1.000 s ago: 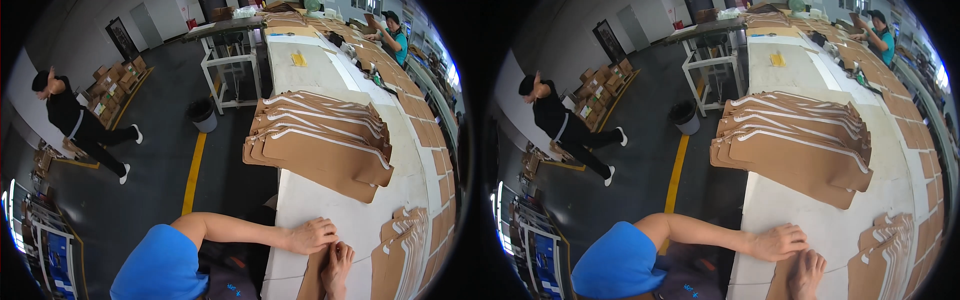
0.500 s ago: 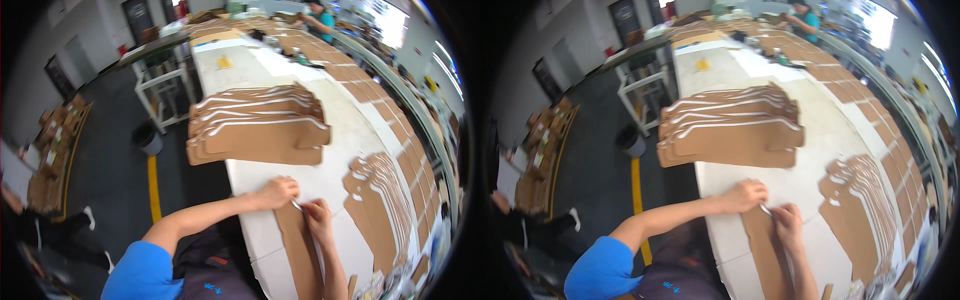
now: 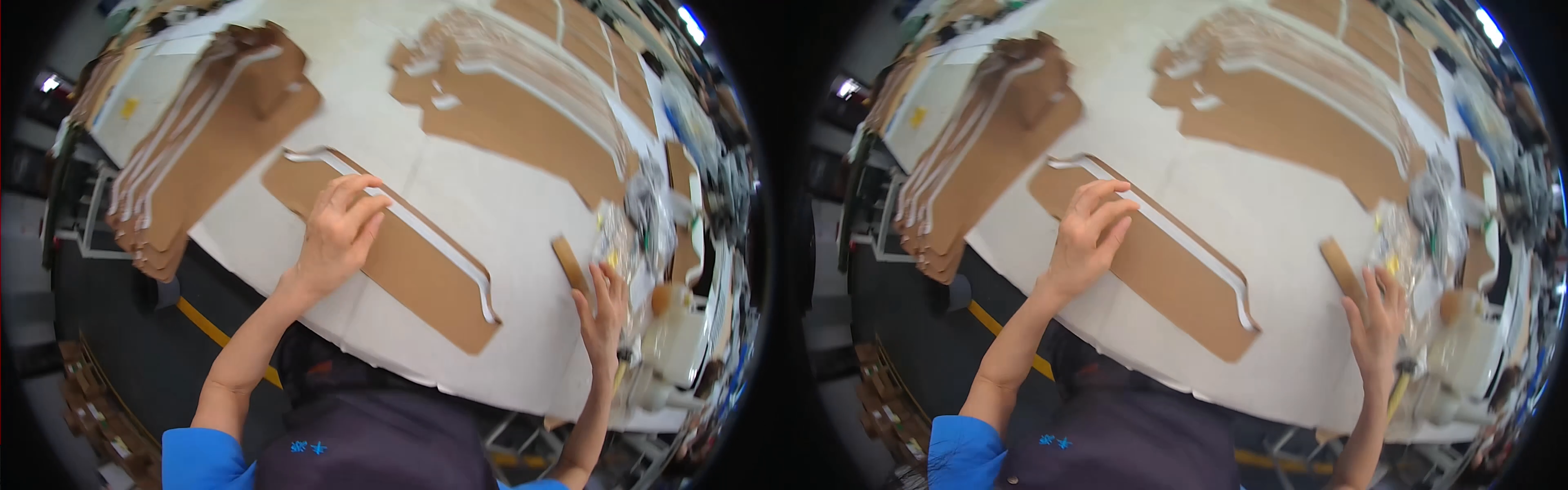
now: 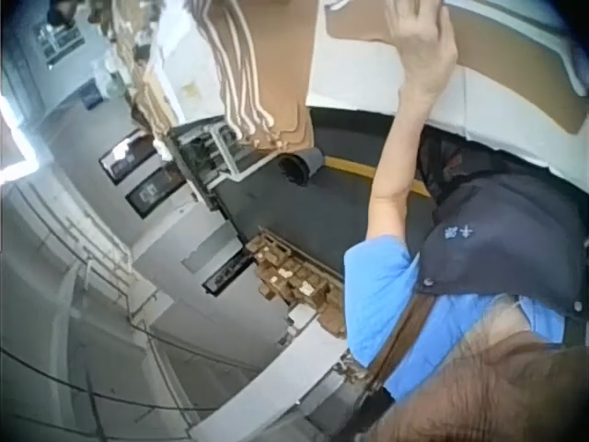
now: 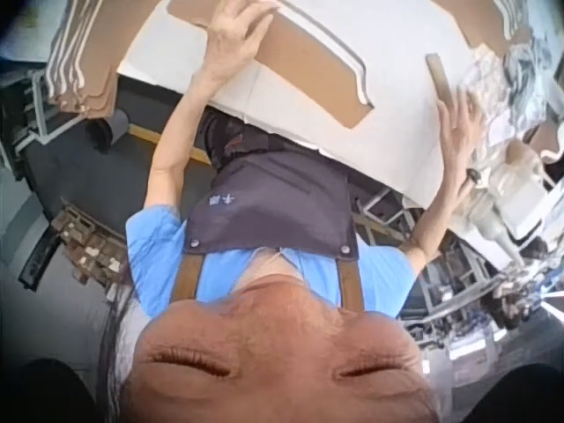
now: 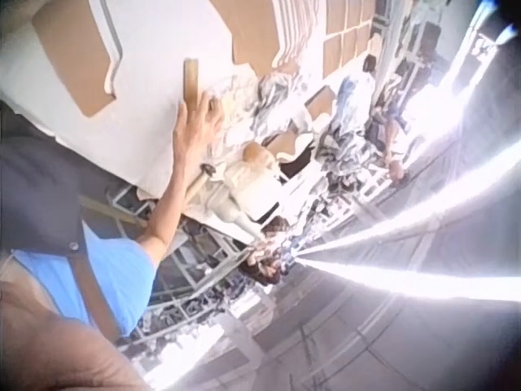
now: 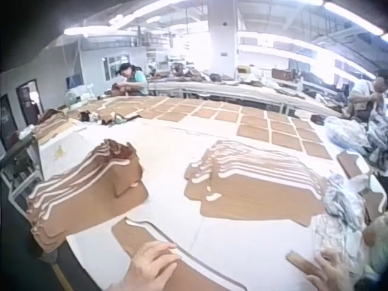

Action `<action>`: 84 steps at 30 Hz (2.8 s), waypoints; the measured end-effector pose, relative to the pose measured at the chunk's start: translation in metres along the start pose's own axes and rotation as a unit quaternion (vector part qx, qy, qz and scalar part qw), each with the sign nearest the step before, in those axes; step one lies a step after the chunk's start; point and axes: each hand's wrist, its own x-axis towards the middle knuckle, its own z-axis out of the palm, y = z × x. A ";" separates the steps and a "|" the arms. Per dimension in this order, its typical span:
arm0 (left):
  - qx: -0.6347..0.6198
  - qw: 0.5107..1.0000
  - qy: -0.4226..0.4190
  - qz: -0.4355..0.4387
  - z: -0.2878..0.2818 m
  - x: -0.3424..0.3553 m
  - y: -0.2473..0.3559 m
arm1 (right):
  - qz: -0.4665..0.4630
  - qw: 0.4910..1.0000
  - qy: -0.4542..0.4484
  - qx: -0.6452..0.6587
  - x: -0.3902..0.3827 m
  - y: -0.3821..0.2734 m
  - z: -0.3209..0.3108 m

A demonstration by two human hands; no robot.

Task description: Applying adhesive strips to leather pieces and folding the edges over and pressing them down.

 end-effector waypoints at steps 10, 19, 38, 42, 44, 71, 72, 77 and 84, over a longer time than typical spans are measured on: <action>-0.054 0.976 -0.145 0.154 0.078 -0.042 0.074 | -0.115 0.988 -0.013 -0.102 0.006 0.007 0.043; -0.039 0.973 -0.176 0.143 0.067 -0.059 0.081 | -0.170 0.978 -0.113 0.033 -0.023 -0.033 0.030; -0.030 0.970 -0.183 0.160 0.062 -0.073 0.085 | -0.284 0.951 -0.098 0.069 -0.044 -0.077 0.032; -0.036 0.968 -0.192 0.155 0.062 -0.072 0.082 | -0.277 0.957 -0.066 0.058 -0.041 -0.080 0.037; -0.039 0.967 -0.193 0.160 0.063 -0.072 0.080 | -0.279 0.956 -0.071 0.058 -0.038 -0.079 0.038; -0.041 0.965 -0.195 0.169 0.062 -0.068 0.078 | -0.326 0.936 -0.111 0.067 -0.011 -0.069 0.040; -0.041 0.965 -0.195 0.169 0.062 -0.068 0.078 | -0.332 0.934 -0.112 0.065 -0.010 -0.068 0.040; -0.031 0.967 -0.190 0.167 0.062 -0.069 0.080 | -0.351 0.926 -0.114 0.085 0.000 -0.065 0.042; -0.030 0.966 -0.195 0.167 0.063 -0.070 0.080 | -0.352 0.926 -0.116 0.074 -0.004 -0.066 0.041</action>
